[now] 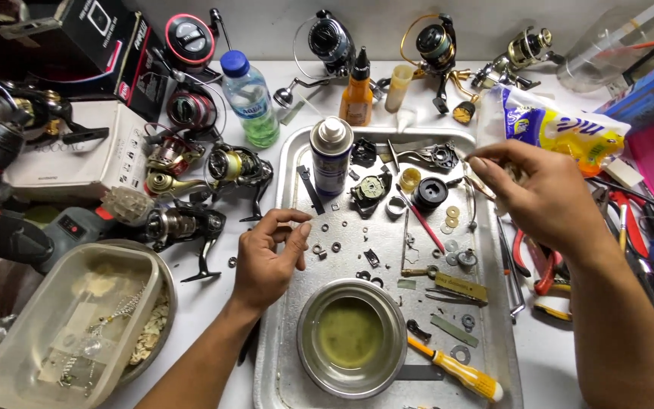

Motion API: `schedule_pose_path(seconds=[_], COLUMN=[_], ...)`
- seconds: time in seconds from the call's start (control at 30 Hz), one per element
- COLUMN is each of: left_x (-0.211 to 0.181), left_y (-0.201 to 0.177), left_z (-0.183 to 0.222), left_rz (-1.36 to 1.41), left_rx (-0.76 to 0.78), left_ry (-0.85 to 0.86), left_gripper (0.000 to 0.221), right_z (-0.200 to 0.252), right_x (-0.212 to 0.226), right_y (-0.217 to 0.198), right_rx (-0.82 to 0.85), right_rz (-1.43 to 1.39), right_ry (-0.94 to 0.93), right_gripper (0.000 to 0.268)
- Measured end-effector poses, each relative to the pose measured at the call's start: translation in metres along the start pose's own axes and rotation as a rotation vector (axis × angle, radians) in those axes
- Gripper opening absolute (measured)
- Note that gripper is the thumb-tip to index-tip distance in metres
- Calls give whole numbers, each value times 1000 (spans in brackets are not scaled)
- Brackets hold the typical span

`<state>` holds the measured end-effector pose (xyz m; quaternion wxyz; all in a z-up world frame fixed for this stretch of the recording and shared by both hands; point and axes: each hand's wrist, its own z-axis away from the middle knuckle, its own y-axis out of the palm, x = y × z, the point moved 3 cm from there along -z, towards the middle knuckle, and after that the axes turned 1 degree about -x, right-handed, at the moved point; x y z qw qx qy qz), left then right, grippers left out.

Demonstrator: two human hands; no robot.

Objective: Cleaning and reassembling the internal mechanical components of a fishing reel on a metal tray.

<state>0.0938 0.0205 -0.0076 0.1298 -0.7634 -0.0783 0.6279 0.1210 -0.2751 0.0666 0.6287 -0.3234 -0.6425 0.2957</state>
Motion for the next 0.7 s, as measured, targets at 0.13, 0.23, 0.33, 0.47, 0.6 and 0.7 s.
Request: schedule_pose_path(seconds=[0.13,0.23,0.33,0.47,0.6,0.7], left_x=[2,1,0,1,0,-4], left_y=[1,1,-1,-1,-1,0], left_z=[2,4,2,0,0,3], left_rz=[8,-64,-137,-236,-253,-253], left_rx=[-8,17,9,29,52,52], left_ry=[-79,-35,114,235,280,337], left_gripper=[17,19,13,12,12,12], right_z=[7,6,4,7,11,17], right_x=[-11,-18,-13,-9,-9,-14], right_y=[0,5,6,8,8,9], right_rx=[1,27,61,116,97,79], right_rz=[-48,-38,-16,150,197,219], right_ry=[47,0,40,44,-70,-107], right_gripper=[26,23,24,22,24,25])
